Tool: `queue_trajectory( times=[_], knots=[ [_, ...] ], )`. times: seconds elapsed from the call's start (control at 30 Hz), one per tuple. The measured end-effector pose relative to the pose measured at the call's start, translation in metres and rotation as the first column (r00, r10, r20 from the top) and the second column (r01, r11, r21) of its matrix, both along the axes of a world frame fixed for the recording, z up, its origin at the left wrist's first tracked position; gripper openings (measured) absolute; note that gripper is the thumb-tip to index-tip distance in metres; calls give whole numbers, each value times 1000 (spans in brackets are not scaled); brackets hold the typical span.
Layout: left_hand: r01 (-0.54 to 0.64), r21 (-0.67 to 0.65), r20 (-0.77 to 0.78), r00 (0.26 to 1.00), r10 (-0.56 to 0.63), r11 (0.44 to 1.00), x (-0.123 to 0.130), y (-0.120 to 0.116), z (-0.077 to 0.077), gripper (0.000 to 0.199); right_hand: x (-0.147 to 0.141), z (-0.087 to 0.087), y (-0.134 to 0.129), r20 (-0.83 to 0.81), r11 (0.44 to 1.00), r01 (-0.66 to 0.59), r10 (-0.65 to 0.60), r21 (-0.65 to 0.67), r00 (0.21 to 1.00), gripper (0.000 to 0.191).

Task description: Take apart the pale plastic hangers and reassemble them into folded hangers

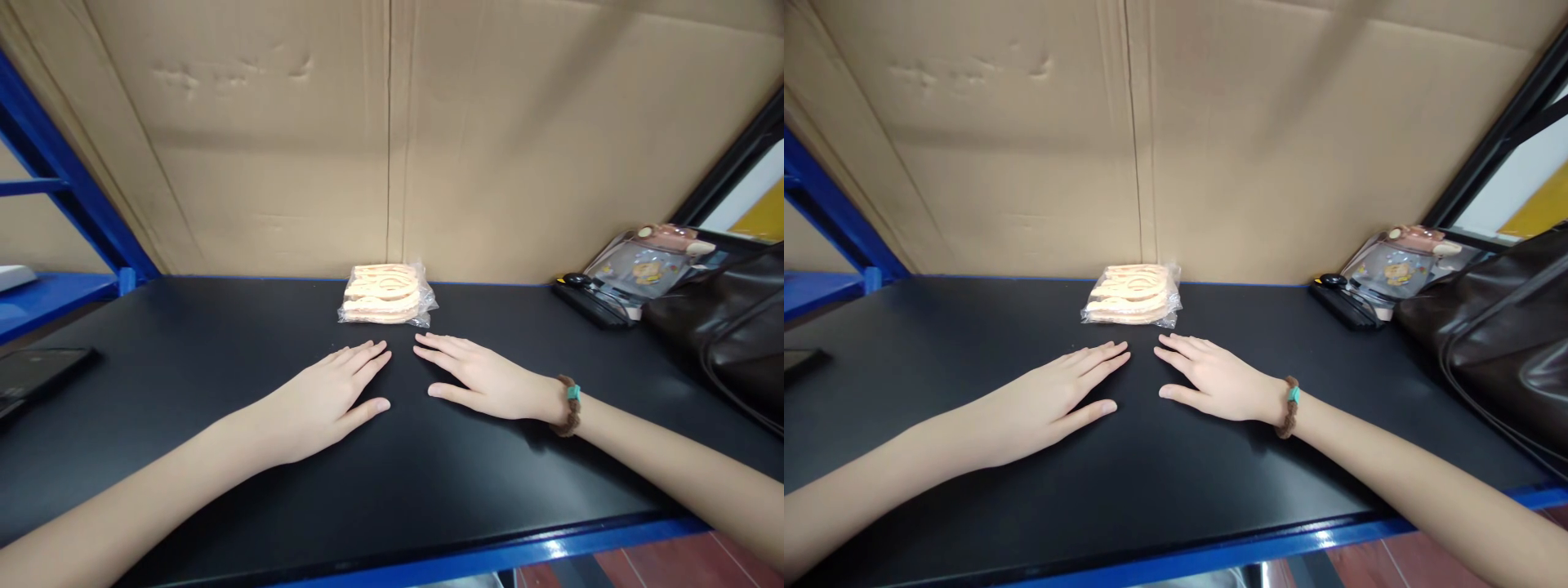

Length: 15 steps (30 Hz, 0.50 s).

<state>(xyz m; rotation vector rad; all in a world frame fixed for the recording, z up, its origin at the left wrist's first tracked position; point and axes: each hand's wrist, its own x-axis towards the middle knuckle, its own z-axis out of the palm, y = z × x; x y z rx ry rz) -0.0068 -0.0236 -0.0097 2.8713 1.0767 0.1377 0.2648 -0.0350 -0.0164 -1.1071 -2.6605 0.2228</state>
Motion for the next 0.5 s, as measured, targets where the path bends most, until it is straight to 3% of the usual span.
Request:
queue_trajectory(
  times=[0.5],
  knots=[
    [-4, -7, -37, 999, 3, 1000, 2, 0, 0, 66, 1, 0, 0, 41, 1000, 12, -12, 12, 999, 63]
  ],
)
